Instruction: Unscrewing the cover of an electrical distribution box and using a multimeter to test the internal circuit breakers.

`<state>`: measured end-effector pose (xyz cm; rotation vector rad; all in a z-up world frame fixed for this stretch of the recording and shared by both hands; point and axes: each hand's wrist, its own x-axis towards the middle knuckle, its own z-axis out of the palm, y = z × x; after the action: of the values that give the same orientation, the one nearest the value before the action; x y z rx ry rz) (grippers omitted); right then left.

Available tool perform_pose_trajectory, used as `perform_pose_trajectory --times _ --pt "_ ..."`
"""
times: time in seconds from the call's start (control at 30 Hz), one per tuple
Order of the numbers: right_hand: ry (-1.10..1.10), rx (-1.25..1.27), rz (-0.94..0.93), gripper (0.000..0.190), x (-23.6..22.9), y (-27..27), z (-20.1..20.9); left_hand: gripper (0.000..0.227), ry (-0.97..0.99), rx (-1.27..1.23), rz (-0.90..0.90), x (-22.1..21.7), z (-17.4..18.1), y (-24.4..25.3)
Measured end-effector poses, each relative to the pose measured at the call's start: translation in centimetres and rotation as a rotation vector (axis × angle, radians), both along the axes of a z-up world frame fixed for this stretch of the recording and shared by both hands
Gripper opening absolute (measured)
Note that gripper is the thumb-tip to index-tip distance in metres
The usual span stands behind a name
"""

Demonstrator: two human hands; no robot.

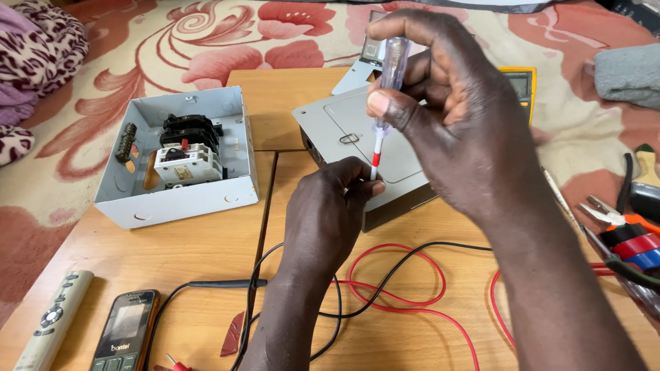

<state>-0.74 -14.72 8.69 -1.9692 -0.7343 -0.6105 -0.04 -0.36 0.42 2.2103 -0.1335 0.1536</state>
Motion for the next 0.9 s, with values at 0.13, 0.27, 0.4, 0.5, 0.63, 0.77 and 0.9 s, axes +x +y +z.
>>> perform_pose_trajectory --times 0.13,0.27,0.4,0.5,0.63,0.77,0.9 --pt "0.036 0.037 -0.203 0.035 -0.6 1.7 -0.1 0.022 -0.04 -0.014 -0.004 -0.1 -0.1 -0.1" --pt "-0.269 -0.03 -0.354 0.028 -0.3 2.0 -0.5 0.019 -0.029 -0.038 -0.015 -0.3 0.1 0.0" --pt "-0.179 -0.045 -0.319 0.026 -0.2 1.3 0.0 0.022 -0.006 -0.012 -0.022 -0.4 0.5 -0.1" --pt "-0.127 -0.026 -0.231 0.029 0.0 0.7 0.0 0.028 -0.013 -0.011 -0.011 -0.4 0.4 -0.3" --pt "-0.02 0.088 -0.007 0.028 -0.2 0.6 0.0 0.034 -0.046 0.005 0.003 -0.2 -0.2 -0.5" --pt "-0.028 0.118 -0.02 0.028 -0.3 1.0 -0.3 0.034 -0.053 -0.002 0.041 -0.2 -0.3 -0.8" --pt "-0.218 0.031 -0.243 0.027 -0.2 1.1 -0.8 0.03 -0.074 -0.019 0.033 -0.5 -0.1 -0.7"
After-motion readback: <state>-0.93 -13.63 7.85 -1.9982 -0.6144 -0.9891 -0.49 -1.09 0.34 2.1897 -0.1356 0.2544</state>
